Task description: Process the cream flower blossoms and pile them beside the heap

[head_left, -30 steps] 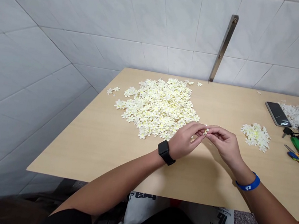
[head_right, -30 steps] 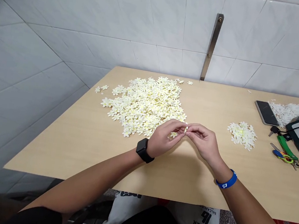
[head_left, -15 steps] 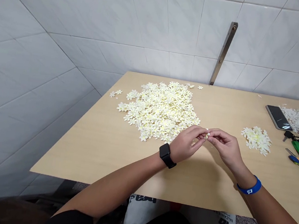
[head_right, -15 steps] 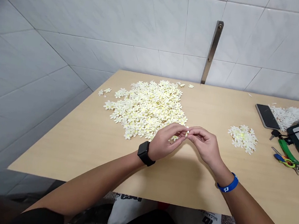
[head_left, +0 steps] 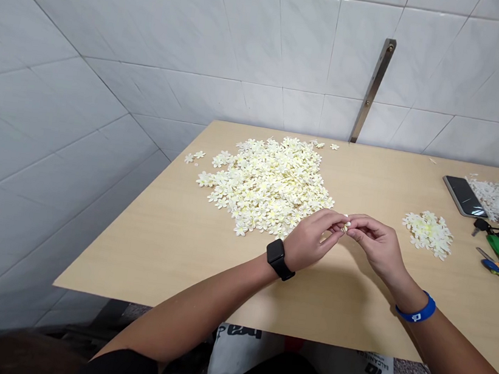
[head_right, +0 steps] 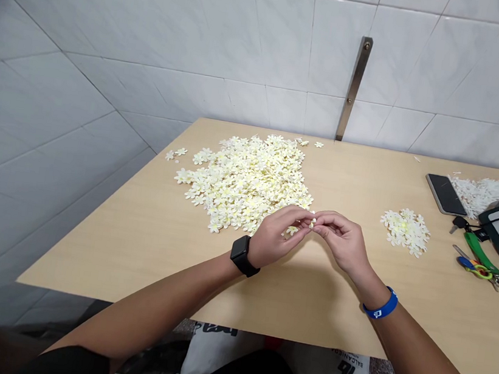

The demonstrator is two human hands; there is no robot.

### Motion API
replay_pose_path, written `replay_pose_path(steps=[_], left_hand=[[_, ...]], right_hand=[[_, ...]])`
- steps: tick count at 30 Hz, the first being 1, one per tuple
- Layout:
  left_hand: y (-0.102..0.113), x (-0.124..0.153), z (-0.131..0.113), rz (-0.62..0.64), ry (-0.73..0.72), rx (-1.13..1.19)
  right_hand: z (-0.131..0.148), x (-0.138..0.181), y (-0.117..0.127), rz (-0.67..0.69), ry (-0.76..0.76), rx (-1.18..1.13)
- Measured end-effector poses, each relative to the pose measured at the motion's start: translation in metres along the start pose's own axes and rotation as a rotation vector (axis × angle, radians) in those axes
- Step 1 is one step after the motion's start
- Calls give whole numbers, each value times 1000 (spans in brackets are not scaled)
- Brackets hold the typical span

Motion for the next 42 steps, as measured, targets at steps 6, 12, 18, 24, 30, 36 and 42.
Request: replay_pose_path(steps=[6, 12, 18, 24, 30, 36, 42], left_hand=[[0, 0, 0, -3, -4, -2], [0, -1, 0, 1, 0, 0], [1, -1, -1, 4, 0, 3], [0, 0, 0, 18, 17, 5], [1, 0, -1, 13, 3, 8], [2, -1, 0, 30, 33, 16], [1, 0, 1, 35, 48, 40]], right_hand=[[0, 1, 0, 1, -1, -8], [-1, 0, 0, 4, -10, -12], [-1, 0, 1, 2, 1, -14], [0, 0, 0, 5, 2, -9], [0, 0, 0, 0, -11, 7], [2, 0, 0, -9, -21, 40], [3, 1, -2, 12, -26, 27]])
Point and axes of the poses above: each hand's wrist, its own x-axis away from the middle knuckle, its own y-axis out of the back of the hand, z = x × y, the point moved 2 cm from there along -x, towards the middle knuckle, and after that the axes turned 2 degrees about -y, right-handed, at the moved point
